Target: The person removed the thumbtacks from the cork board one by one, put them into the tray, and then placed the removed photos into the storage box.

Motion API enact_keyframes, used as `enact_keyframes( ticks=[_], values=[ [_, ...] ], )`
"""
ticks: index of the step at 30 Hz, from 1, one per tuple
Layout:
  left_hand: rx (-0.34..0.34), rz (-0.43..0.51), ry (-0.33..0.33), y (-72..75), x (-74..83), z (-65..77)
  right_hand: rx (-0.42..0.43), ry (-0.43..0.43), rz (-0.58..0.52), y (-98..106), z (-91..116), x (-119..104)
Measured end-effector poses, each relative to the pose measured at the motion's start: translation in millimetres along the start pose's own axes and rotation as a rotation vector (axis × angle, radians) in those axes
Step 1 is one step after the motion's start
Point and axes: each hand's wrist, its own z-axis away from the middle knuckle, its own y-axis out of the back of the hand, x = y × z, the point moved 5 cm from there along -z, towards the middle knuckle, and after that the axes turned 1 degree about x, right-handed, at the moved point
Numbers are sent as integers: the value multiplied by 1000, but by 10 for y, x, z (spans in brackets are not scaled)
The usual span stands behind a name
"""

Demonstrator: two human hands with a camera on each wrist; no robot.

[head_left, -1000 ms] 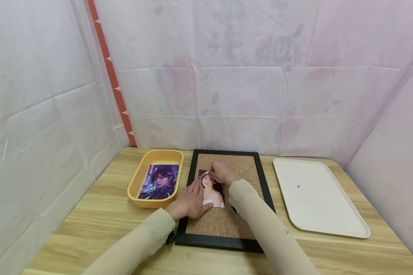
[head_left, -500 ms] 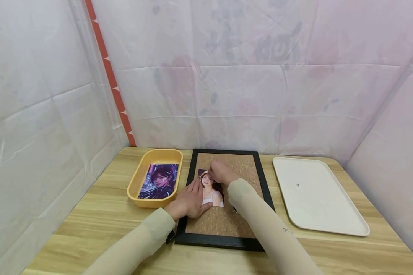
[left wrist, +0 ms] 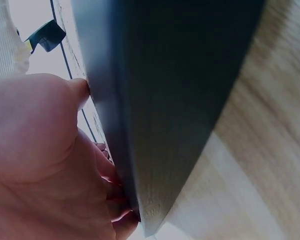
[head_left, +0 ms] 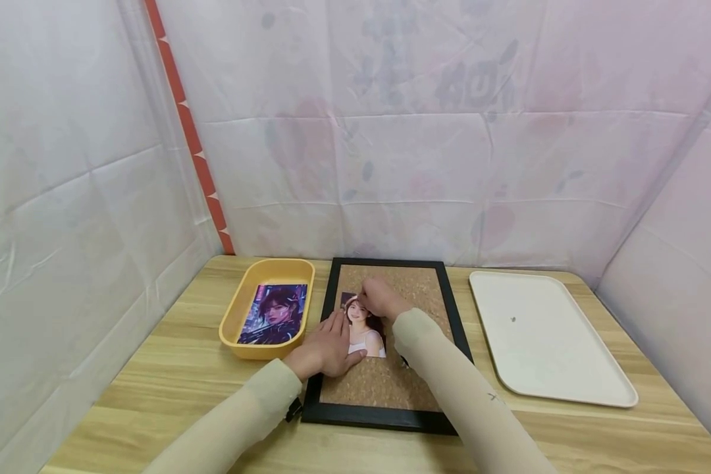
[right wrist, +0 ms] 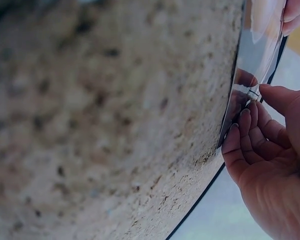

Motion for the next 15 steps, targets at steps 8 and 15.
enact_keyframes(
  ticks=[8, 15],
  values=[
    [-14, -26, -5, 18, -2, -6, -3, 17, -16, 5, -16, 14],
    [-40, -31, 1, 27, 2, -13, -13, 19, 2, -1, -22, 15]
  ],
)
